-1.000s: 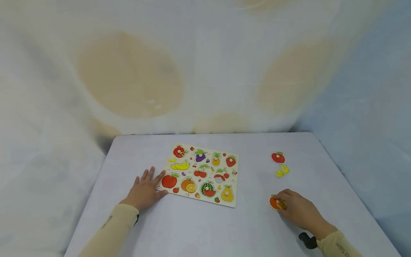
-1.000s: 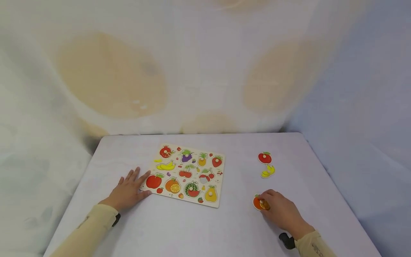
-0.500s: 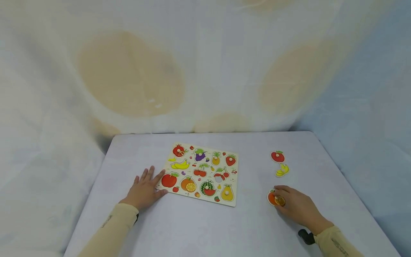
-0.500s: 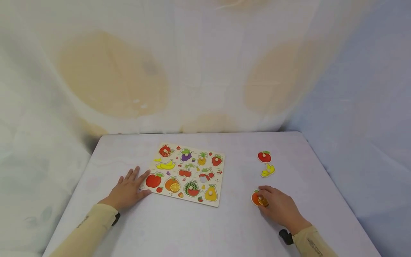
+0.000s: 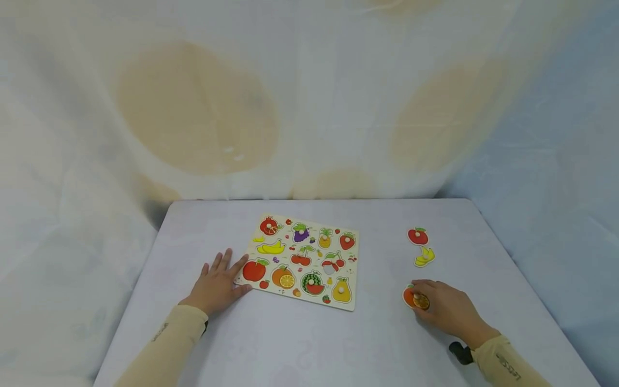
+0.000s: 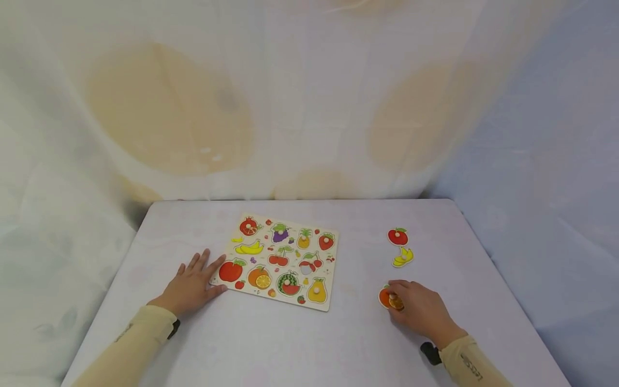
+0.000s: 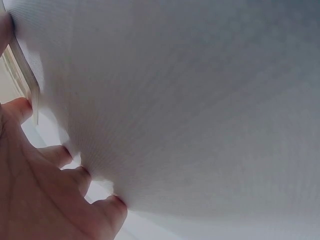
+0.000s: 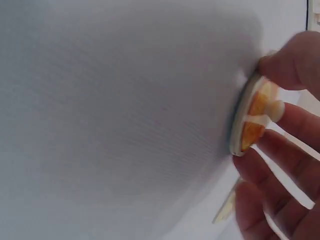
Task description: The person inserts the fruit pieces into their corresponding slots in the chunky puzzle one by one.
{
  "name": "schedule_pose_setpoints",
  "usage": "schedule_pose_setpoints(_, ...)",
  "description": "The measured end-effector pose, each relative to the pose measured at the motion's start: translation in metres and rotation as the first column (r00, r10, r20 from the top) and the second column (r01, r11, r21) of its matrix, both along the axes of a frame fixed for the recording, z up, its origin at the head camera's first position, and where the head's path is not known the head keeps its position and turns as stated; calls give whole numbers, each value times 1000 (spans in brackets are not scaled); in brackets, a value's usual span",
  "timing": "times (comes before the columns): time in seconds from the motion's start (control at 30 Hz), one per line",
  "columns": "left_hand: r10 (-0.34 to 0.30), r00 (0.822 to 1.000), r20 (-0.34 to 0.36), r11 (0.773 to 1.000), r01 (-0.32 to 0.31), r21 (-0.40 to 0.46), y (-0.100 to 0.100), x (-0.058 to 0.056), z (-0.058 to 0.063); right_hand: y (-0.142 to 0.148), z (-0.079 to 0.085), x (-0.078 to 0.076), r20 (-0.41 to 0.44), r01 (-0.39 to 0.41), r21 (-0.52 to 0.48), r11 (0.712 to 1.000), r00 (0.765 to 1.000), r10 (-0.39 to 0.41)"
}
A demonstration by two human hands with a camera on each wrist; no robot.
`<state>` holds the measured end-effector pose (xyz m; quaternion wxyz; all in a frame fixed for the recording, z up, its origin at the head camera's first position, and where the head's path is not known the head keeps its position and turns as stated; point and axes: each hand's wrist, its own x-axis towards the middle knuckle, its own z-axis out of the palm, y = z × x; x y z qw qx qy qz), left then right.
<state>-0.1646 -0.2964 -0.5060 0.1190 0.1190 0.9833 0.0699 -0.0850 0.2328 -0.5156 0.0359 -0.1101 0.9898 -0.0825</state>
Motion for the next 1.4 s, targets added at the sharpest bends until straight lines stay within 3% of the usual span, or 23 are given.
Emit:
schedule_pose_setpoints(0.43,10,1000,-5,1000,-10,8,-2,2,-1,-3,4,-1,-3,7,-4,1000,1000,-7)
schedule_pose_setpoints(0.93,10,1000,3,1000,-10,-1,1,4,0,-7,11,-12,-90,10,-82,997,996,-17)
schedule_pose_setpoints(1.13,6,1000,5,1000,-6,-13,1,1,-3,-40,23,-29,-58,30,-120,992,998,-37)
schedule_pose_setpoints(1.4,6,1000,7,1000,-6,-16,1,1,2,-119,41,-59,19,7,-162,987,1000,-4)
